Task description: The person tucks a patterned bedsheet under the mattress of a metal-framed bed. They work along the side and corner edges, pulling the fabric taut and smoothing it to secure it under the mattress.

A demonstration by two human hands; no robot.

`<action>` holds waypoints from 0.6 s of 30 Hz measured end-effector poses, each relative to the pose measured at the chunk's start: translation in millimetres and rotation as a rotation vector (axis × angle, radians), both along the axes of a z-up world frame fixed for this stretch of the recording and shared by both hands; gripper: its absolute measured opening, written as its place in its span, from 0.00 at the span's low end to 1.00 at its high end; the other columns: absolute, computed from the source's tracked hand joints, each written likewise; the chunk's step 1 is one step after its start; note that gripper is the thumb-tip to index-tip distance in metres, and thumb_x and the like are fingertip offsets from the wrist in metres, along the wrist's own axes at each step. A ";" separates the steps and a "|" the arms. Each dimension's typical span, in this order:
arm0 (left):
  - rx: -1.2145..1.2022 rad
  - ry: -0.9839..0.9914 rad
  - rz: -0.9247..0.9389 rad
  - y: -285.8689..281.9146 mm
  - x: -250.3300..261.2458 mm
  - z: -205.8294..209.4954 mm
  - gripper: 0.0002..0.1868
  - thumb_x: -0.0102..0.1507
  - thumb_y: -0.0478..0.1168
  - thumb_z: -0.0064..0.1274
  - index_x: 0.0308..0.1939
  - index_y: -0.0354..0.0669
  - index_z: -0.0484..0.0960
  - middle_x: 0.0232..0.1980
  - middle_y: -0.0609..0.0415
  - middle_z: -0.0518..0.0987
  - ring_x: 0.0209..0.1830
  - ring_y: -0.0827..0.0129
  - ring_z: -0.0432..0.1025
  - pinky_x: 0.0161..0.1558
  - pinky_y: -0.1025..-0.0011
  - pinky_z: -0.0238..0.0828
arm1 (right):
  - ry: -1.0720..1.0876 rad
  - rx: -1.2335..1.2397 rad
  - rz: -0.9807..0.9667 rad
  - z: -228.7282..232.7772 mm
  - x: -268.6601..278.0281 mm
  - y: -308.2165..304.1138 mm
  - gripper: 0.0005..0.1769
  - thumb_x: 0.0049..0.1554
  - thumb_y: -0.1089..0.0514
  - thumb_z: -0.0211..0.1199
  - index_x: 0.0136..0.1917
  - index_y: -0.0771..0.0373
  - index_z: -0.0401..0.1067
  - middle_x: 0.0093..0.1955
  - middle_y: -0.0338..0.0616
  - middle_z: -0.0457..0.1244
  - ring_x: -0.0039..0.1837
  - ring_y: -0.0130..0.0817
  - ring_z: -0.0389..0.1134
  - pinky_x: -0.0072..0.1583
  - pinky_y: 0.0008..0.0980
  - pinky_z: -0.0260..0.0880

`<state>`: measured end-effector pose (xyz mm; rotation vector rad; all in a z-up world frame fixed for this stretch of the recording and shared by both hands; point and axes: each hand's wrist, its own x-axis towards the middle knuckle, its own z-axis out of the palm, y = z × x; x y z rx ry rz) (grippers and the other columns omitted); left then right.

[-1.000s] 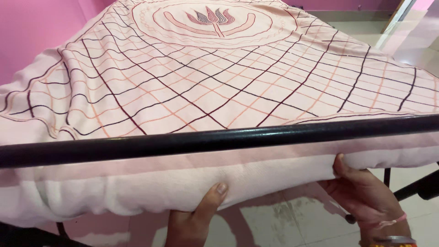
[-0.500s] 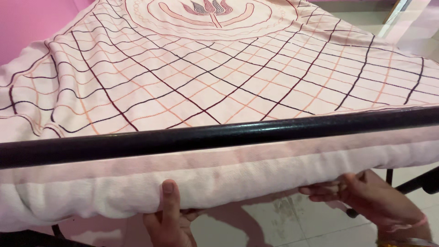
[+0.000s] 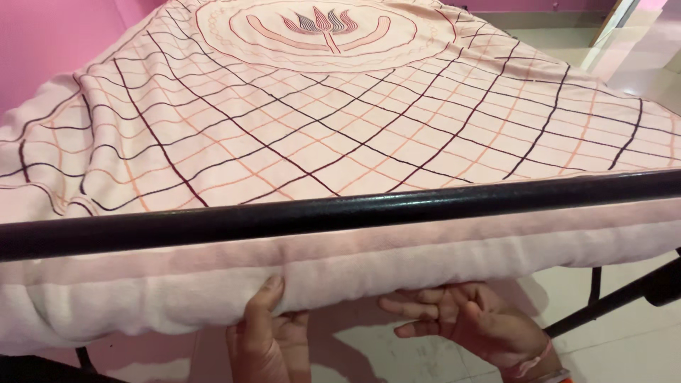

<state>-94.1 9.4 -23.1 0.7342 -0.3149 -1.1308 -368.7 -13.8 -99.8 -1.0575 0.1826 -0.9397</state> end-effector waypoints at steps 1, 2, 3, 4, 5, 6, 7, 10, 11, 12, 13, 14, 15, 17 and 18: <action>0.039 -0.002 0.010 0.2 1.4 -2.6 0.32 0.54 0.34 0.52 0.64 0.32 0.70 0.54 0.44 0.78 0.55 0.56 0.77 0.52 0.54 0.77 | -0.023 -0.005 0.007 2.1 1.1 2.6 0.20 0.64 0.45 0.64 0.50 0.65 0.67 0.74 0.70 0.55 0.83 0.71 0.49 0.75 0.70 0.57; 0.077 -0.004 0.019 0.4 3.0 -5.8 0.32 0.53 0.34 0.52 0.63 0.31 0.70 0.53 0.43 0.78 0.54 0.56 0.78 0.51 0.53 0.76 | -0.046 -0.010 0.013 4.1 2.3 5.3 0.21 0.64 0.45 0.63 0.52 0.66 0.67 0.75 0.71 0.54 0.83 0.70 0.48 0.75 0.68 0.56; 0.070 -0.033 0.016 0.0 5.4 -8.9 0.33 0.53 0.35 0.53 0.63 0.30 0.71 0.52 0.41 0.79 0.51 0.54 0.79 0.49 0.53 0.78 | -0.036 -0.016 0.021 6.8 2.4 6.5 0.26 0.63 0.45 0.64 0.61 0.68 0.63 0.77 0.71 0.54 0.82 0.68 0.49 0.75 0.66 0.55; 0.062 -0.062 0.013 -0.8 8.9 -11.6 0.33 0.53 0.35 0.54 0.63 0.29 0.71 0.51 0.40 0.79 0.49 0.53 0.79 0.47 0.52 0.80 | -0.026 -0.022 0.029 9.7 1.8 6.0 0.35 0.62 0.45 0.65 0.69 0.71 0.59 0.78 0.71 0.53 0.82 0.66 0.49 0.75 0.64 0.54; 0.056 -0.089 0.008 -1.2 11.6 -13.9 0.33 0.53 0.36 0.55 0.63 0.27 0.71 0.50 0.38 0.79 0.46 0.51 0.80 0.45 0.52 0.82 | -0.014 -0.027 0.036 11.9 1.1 6.1 0.44 0.60 0.45 0.65 0.78 0.74 0.56 0.79 0.70 0.52 0.82 0.65 0.49 0.74 0.62 0.54; 0.048 -0.087 0.009 -0.8 13.8 -15.5 0.33 0.55 0.41 0.55 0.63 0.28 0.72 0.49 0.38 0.81 0.44 0.51 0.81 0.42 0.53 0.82 | 0.007 -0.023 0.026 12.9 1.3 6.6 0.46 0.60 0.44 0.65 0.79 0.73 0.52 0.79 0.70 0.52 0.82 0.64 0.50 0.74 0.62 0.54; 0.040 -0.086 0.012 0.7 15.9 -16.0 0.33 0.58 0.45 0.54 0.63 0.30 0.72 0.48 0.38 0.82 0.41 0.51 0.82 0.38 0.53 0.82 | 0.028 -0.019 0.018 13.7 1.9 7.1 0.48 0.60 0.42 0.64 0.80 0.72 0.48 0.79 0.70 0.51 0.82 0.64 0.50 0.74 0.63 0.55; 0.062 -0.120 0.079 4.5 24.0 -8.3 0.35 0.63 0.57 0.52 0.64 0.34 0.73 0.47 0.39 0.85 0.37 0.52 0.83 0.33 0.59 0.80 | 0.148 0.105 -0.034 19.4 6.7 8.1 0.50 0.60 0.35 0.59 0.81 0.69 0.47 0.77 0.72 0.54 0.79 0.66 0.55 0.73 0.66 0.58; 0.075 -0.137 0.112 4.7 25.5 -3.4 0.36 0.64 0.60 0.51 0.65 0.35 0.73 0.47 0.40 0.85 0.36 0.53 0.83 0.32 0.61 0.80 | 0.199 0.164 -0.056 24.4 9.9 6.8 0.50 0.60 0.32 0.56 0.80 0.68 0.48 0.75 0.73 0.55 0.78 0.67 0.57 0.72 0.68 0.60; 0.144 -0.134 0.167 4.7 26.2 1.9 0.34 0.64 0.57 0.52 0.64 0.34 0.74 0.48 0.40 0.85 0.37 0.53 0.82 0.33 0.61 0.79 | 0.191 0.129 0.025 30.4 14.6 6.6 0.52 0.60 0.30 0.54 0.81 0.69 0.48 0.77 0.71 0.55 0.79 0.65 0.57 0.73 0.65 0.59; 0.213 -0.132 0.222 4.0 27.2 7.4 0.33 0.63 0.55 0.54 0.63 0.33 0.76 0.49 0.40 0.84 0.38 0.53 0.82 0.34 0.60 0.78 | 0.182 0.092 0.107 36.7 21.2 7.7 0.53 0.60 0.28 0.52 0.81 0.69 0.48 0.78 0.68 0.55 0.79 0.62 0.57 0.74 0.61 0.59; 0.281 -0.129 0.277 4.7 27.4 12.1 0.32 0.63 0.53 0.56 0.62 0.32 0.77 0.49 0.41 0.84 0.39 0.53 0.81 0.35 0.60 0.78 | 0.174 0.056 0.189 42.7 29.6 10.4 0.55 0.60 0.26 0.49 0.82 0.70 0.47 0.80 0.65 0.55 0.80 0.60 0.57 0.75 0.58 0.58; 0.213 -0.152 0.291 6.6 25.5 15.4 0.30 0.62 0.49 0.56 0.61 0.30 0.78 0.49 0.41 0.84 0.39 0.54 0.81 0.36 0.61 0.79 | 0.171 0.054 0.195 48.8 38.8 14.2 0.53 0.61 0.26 0.47 0.82 0.70 0.48 0.79 0.63 0.55 0.79 0.58 0.58 0.75 0.56 0.59; 0.077 -0.198 0.321 9.8 20.2 17.8 0.26 0.60 0.42 0.57 0.59 0.27 0.79 0.49 0.41 0.83 0.41 0.57 0.81 0.39 0.61 0.82 | 0.165 0.051 0.211 57.7 60.3 19.0 0.51 0.62 0.26 0.44 0.81 0.69 0.50 0.79 0.58 0.57 0.77 0.54 0.61 0.75 0.53 0.60; 0.047 -0.180 0.334 9.4 19.7 17.9 0.25 0.59 0.39 0.56 0.58 0.26 0.79 0.50 0.41 0.82 0.43 0.57 0.81 0.40 0.61 0.83 | 0.123 0.089 0.166 59.0 74.7 20.4 0.50 0.63 0.27 0.44 0.79 0.70 0.53 0.77 0.59 0.58 0.76 0.53 0.62 0.74 0.53 0.62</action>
